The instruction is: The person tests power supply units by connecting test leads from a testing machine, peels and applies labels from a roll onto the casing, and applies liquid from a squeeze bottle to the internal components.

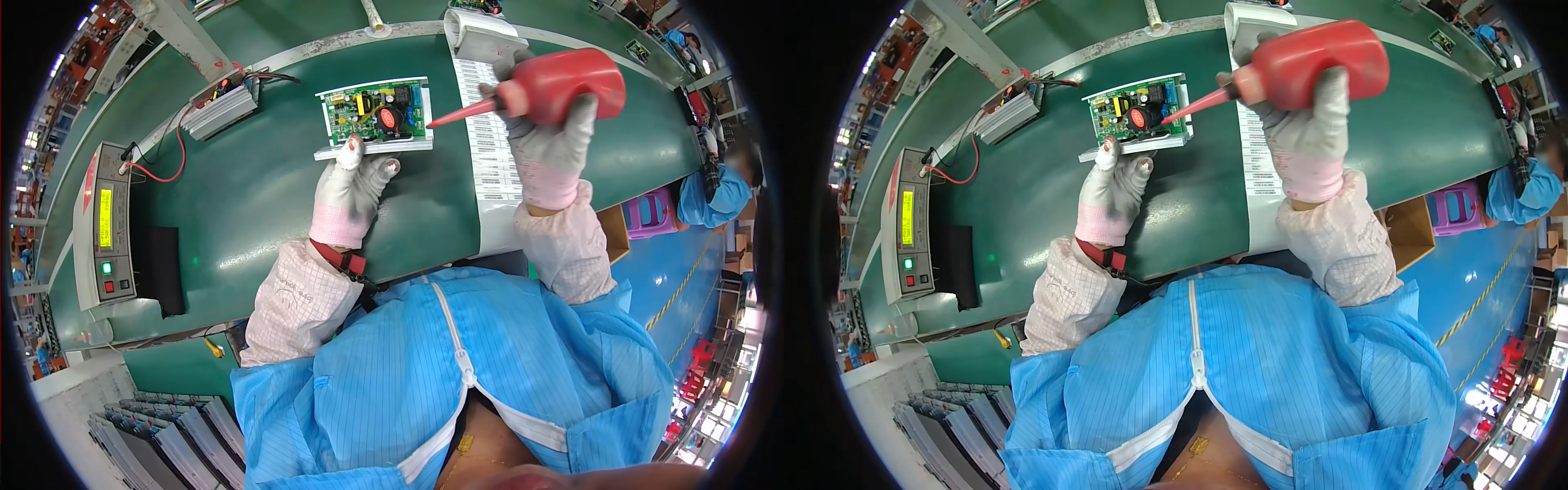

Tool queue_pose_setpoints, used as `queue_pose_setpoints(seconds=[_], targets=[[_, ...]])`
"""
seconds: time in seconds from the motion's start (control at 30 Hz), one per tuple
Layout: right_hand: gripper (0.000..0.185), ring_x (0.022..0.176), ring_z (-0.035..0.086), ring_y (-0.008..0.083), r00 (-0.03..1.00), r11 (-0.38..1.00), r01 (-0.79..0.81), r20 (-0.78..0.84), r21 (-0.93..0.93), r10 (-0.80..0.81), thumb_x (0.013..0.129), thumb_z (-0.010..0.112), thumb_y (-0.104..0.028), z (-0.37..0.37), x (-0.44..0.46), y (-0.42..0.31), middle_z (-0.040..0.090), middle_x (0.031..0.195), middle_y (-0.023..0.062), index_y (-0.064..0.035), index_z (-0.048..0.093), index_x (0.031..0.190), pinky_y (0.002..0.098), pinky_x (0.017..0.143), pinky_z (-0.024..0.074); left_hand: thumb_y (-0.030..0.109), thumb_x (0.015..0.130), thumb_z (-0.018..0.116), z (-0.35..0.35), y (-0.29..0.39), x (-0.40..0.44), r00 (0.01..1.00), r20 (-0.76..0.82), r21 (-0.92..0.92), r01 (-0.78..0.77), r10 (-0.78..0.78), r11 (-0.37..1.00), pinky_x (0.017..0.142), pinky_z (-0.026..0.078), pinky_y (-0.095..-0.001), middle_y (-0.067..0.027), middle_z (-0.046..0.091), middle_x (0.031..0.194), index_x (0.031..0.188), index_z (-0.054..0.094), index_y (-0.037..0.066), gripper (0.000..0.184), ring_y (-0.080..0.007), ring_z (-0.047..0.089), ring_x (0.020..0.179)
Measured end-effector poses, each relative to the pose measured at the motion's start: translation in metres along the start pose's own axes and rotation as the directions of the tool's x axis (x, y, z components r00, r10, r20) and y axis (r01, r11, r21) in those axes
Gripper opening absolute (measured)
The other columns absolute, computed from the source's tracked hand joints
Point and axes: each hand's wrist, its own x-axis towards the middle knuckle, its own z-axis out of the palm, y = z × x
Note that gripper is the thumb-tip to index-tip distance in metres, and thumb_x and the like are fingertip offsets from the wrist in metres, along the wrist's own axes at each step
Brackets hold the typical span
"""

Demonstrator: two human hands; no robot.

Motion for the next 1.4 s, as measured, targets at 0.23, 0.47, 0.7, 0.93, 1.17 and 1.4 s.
queue_pose_setpoints(seconds=[0.23, 0.47, 0.7, 0.93, 1.17, 1.4], targets=[[0.069, 0.118, 0.049, 0.0432, 0.988, 0.785, 0.151, 0.065, -0.601, -0.141, 0.078, 0.075, -0.030, -0.010, -0.007, 0.036, 0.048, 0.126, 0.0201, -0.0055, 0.038, 0.131, 0.0549, 0.093, 0.0500, 0.020, 0.091, 0.062, 0.000, 0.001, -0.002, 1.000, -0.012, 0.021, 0.017, -0.016, 1.000, 0.068, 0.053, -0.0277, -0.0169, 0.063, 0.098, 0.110, 0.052, -0.006, 0.033, -0.0191, 0.061, 0.075], [0.068, 0.117, 0.049, 0.0457, 0.984, 0.750, 0.175, 0.120, -0.638, -0.128, 0.077, 0.076, -0.028, -0.009, -0.007, 0.041, 0.048, 0.127, 0.0199, -0.0080, 0.039, 0.130, 0.0581, 0.094, 0.0480, 0.020, 0.091, 0.062, 0.000, 0.001, -0.003, 1.000, -0.012, 0.022, 0.014, -0.014, 1.000, 0.068, 0.054, -0.0281, -0.0165, 0.063, 0.095, 0.109, 0.052, -0.006, 0.032, -0.0189, 0.062, 0.074], [0.074, 0.118, 0.048, 0.0459, 0.986, 0.745, 0.166, 0.135, -0.646, -0.102, 0.073, 0.080, -0.025, -0.008, -0.010, 0.034, 0.048, 0.128, 0.0198, -0.0103, 0.037, 0.132, 0.0582, 0.096, 0.0461, 0.020, 0.091, 0.062, -0.002, 0.000, -0.003, 1.000, -0.014, 0.033, 0.013, -0.013, 0.999, 0.068, 0.054, -0.0286, -0.0155, 0.063, 0.093, 0.108, 0.052, -0.005, 0.031, -0.0183, 0.062, 0.073], [0.079, 0.119, 0.048, 0.0449, 0.983, 0.760, 0.160, 0.168, -0.630, -0.068, 0.071, 0.082, -0.026, -0.007, -0.012, 0.036, 0.046, 0.131, 0.0204, -0.0124, 0.035, 0.134, 0.0574, 0.098, 0.0442, 0.021, 0.091, 0.062, -0.001, 0.000, -0.003, 0.999, -0.030, 0.055, 0.039, -0.037, 0.998, 0.068, 0.053, -0.0286, -0.0148, 0.063, 0.092, 0.106, 0.053, -0.004, 0.030, -0.0178, 0.061, 0.072], [0.081, 0.120, 0.047, 0.0433, 0.939, 0.694, 0.299, 0.330, -0.655, -0.094, 0.071, 0.082, -0.029, -0.003, -0.017, 0.043, 0.046, 0.132, 0.0192, -0.0162, 0.034, 0.135, 0.0575, 0.100, 0.0428, 0.021, 0.091, 0.062, -0.003, 0.002, -0.003, 0.998, -0.028, 0.026, 0.058, -0.057, 0.998, 0.066, 0.053, -0.0282, -0.0153, 0.063, 0.093, 0.105, 0.053, -0.004, 0.030, -0.0177, 0.061, 0.072], [0.084, 0.121, 0.047, 0.0412, 0.973, 0.761, 0.198, 0.216, -0.618, -0.079, 0.069, 0.084, -0.031, -0.001, -0.018, 0.037, 0.047, 0.131, 0.0170, -0.0201, 0.035, 0.135, 0.0566, 0.100, 0.0434, 0.022, 0.092, 0.062, -0.003, 0.002, -0.004, 0.998, -0.026, 0.016, 0.059, -0.058, 0.998, 0.067, 0.052, -0.0278, -0.0159, 0.063, 0.096, 0.106, 0.054, -0.003, 0.030, -0.0178, 0.060, 0.073]])
